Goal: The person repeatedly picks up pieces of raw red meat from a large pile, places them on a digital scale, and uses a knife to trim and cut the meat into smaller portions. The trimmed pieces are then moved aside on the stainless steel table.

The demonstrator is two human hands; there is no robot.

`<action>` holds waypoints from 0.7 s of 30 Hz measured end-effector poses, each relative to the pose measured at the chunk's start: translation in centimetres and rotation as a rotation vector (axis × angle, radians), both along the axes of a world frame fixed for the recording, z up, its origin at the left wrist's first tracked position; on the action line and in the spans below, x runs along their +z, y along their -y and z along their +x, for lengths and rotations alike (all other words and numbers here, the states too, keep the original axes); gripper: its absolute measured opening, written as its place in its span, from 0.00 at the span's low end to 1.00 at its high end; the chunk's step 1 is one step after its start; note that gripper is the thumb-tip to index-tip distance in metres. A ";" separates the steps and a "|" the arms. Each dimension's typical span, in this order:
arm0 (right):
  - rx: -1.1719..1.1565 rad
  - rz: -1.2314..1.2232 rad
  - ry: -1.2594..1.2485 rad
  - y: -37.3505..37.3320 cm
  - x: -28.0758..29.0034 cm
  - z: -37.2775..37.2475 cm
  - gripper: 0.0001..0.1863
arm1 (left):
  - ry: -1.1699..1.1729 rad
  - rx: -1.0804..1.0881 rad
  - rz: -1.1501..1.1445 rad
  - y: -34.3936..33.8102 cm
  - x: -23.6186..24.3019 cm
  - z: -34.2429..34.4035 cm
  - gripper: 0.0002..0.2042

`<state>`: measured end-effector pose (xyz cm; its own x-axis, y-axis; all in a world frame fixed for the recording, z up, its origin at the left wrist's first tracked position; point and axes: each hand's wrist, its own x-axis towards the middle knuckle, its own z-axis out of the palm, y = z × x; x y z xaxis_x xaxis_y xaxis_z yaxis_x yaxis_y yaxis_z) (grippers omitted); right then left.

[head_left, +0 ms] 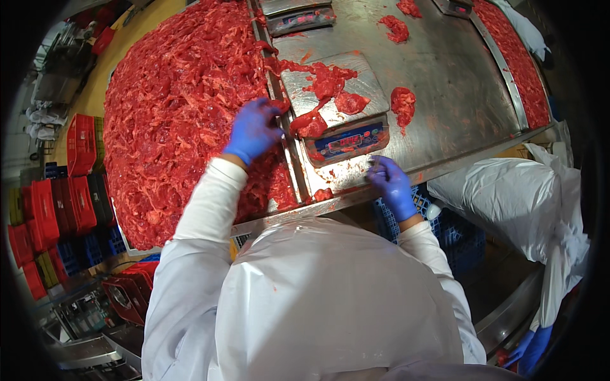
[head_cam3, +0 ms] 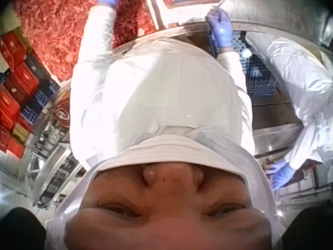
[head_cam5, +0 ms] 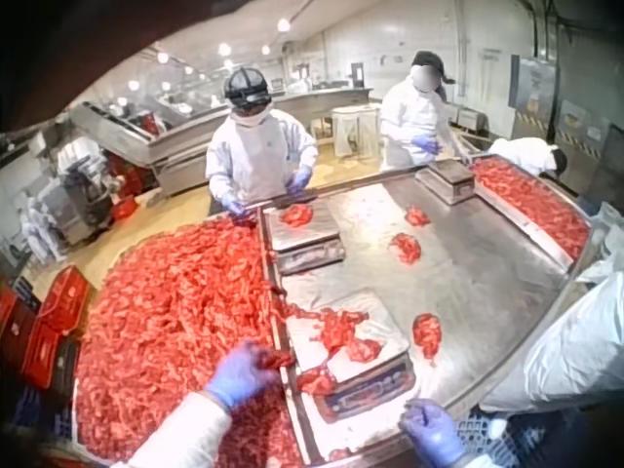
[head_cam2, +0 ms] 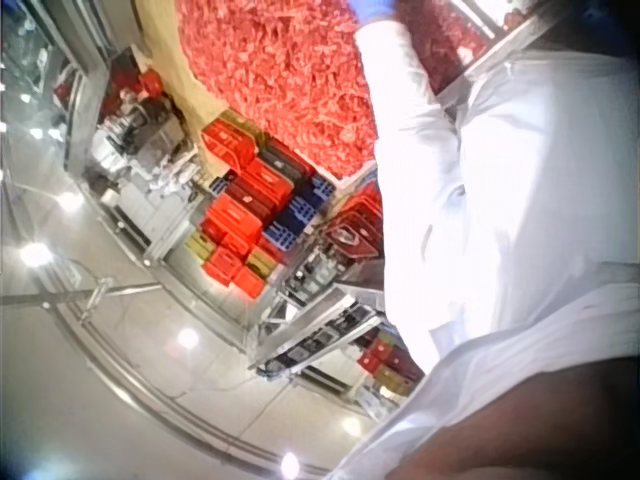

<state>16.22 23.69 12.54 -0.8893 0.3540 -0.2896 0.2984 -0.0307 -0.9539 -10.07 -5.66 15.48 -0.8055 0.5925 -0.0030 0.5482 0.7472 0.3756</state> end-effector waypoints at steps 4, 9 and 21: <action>0.541 0.023 0.197 3.6 3.5 -6.0 0.17 | -0.081 -0.094 -0.099 -3.2 -2.5 3.8 0.22; 0.263 -0.302 0.127 4.2 3.2 -10.7 0.13 | 0.310 -0.027 0.291 -1.7 0.3 1.2 0.14; 0.413 -0.397 0.047 1.3 0.7 -8.3 0.14 | -0.015 -0.154 0.224 -8.0 2.6 1.1 0.10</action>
<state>7.89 22.39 13.29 -0.9139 -0.1636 -0.3716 0.4031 -0.2556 -0.8787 -8.99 2.30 18.07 -0.7051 0.6924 0.1529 0.6555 0.5542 0.5129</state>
